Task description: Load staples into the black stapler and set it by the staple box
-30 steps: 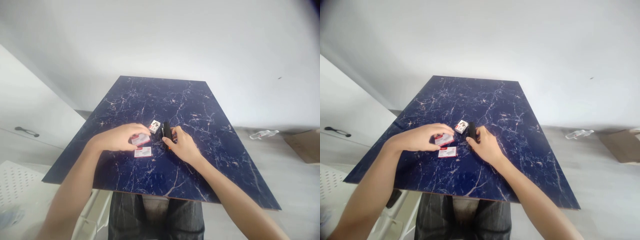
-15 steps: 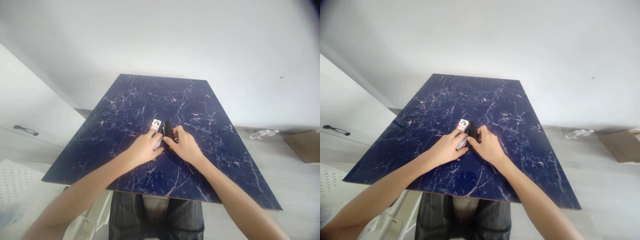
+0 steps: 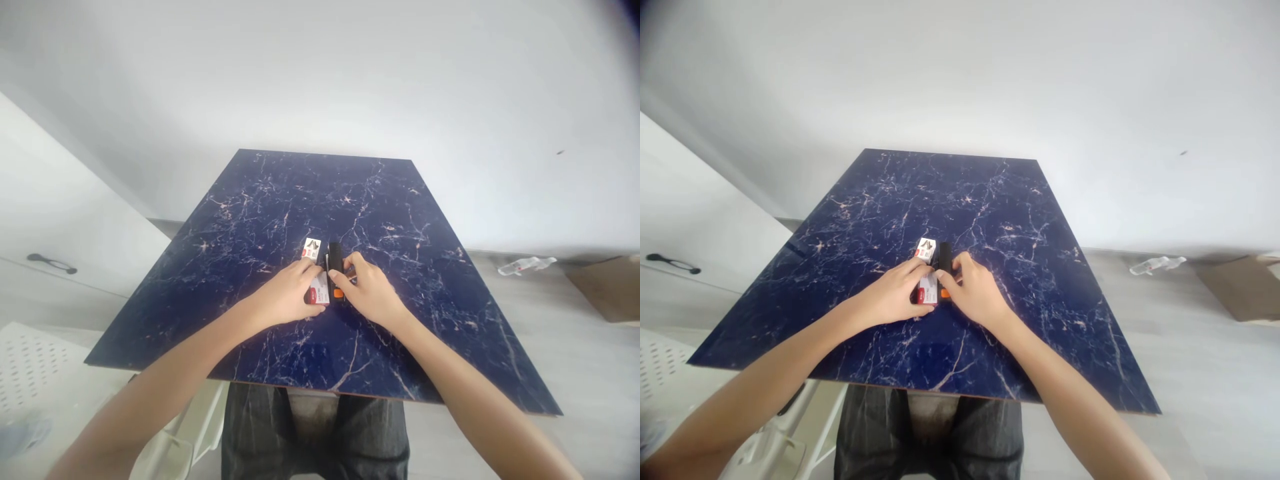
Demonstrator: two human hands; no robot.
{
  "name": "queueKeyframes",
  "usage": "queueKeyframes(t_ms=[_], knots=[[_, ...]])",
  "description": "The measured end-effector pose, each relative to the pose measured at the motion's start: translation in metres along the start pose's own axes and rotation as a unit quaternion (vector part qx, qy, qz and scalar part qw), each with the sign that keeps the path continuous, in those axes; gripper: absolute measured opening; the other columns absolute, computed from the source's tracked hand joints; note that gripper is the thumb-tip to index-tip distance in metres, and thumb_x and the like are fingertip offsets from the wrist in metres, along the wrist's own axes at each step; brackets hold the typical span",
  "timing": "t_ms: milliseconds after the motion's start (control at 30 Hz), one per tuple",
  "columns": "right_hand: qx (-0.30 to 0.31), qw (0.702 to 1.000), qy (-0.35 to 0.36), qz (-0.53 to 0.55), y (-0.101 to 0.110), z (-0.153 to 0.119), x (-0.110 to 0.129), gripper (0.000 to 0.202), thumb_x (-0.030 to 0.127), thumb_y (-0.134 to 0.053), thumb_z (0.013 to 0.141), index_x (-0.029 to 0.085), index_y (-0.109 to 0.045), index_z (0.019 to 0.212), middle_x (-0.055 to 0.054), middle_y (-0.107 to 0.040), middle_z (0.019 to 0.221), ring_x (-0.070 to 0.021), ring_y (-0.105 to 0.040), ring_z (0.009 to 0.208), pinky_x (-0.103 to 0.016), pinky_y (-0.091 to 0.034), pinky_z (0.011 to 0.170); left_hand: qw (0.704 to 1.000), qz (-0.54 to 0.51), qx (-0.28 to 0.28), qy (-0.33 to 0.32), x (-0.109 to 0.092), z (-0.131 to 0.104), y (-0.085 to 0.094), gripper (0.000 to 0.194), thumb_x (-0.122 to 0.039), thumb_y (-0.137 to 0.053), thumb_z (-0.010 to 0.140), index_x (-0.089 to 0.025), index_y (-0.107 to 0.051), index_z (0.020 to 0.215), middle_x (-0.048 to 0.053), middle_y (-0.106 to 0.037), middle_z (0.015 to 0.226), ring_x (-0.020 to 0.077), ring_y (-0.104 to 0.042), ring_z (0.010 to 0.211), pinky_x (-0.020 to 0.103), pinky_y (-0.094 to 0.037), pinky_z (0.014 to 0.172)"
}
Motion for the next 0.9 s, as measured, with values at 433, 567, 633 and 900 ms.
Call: queueKeyframes(t_ms=[433,567,633,900], knots=[[-0.001,1.000,-0.003,-0.007,-0.001,0.000,-0.001,0.022,0.044,-0.059,0.098,0.025,-0.049,0.093,-0.003,-0.075,0.089,-0.0218,-0.073,0.078,-0.030,-0.050,0.069,0.999,-0.030,-0.009,0.018,0.003,0.002,0.003,0.058,-0.034,-0.083,0.079,-0.022,-0.059,0.131,0.011,-0.066,0.128,0.0318,-0.069,0.106,0.045,-0.057,0.088],[-0.005,1.000,0.002,-0.018,-0.001,0.000,-0.001,0.022,0.043,-0.059,0.098,0.025,-0.049,0.093,-0.003,-0.074,0.088,-0.0209,-0.072,0.076,-0.030,-0.049,0.069,0.999,-0.004,-0.029,-0.021,0.001,0.003,0.000,0.055,-0.031,-0.083,0.080,-0.020,-0.059,0.129,0.012,-0.067,0.127,0.0330,-0.065,0.116,0.048,-0.053,0.100],[-0.007,1.000,0.005,-0.021,0.000,-0.001,-0.001,0.021,0.043,-0.059,0.098,0.025,-0.049,0.093,-0.003,-0.073,0.089,-0.0208,-0.071,0.077,-0.030,-0.049,0.069,0.999,0.003,-0.028,-0.036,0.001,0.003,0.000,0.055,-0.032,-0.082,0.081,-0.018,-0.059,0.129,0.013,-0.066,0.127,0.0336,-0.061,0.121,0.049,-0.051,0.105],[-0.006,1.000,0.006,-0.024,-0.001,-0.001,-0.002,0.021,0.043,-0.058,0.098,0.025,-0.049,0.094,-0.003,-0.072,0.090,-0.0208,-0.071,0.078,-0.030,-0.050,0.071,0.999,-0.029,0.028,-0.019,0.011,-0.001,0.005,0.075,-0.043,-0.080,0.084,-0.024,-0.048,0.149,0.014,-0.055,0.149,0.0362,-0.050,0.140,0.053,-0.044,0.116]])
Point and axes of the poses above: each hand's wrist, its own z-axis towards the middle knuckle, its own y-axis out of the back of the hand, x = y × z, the point moved 3 cm from there along z, towards the middle knuckle
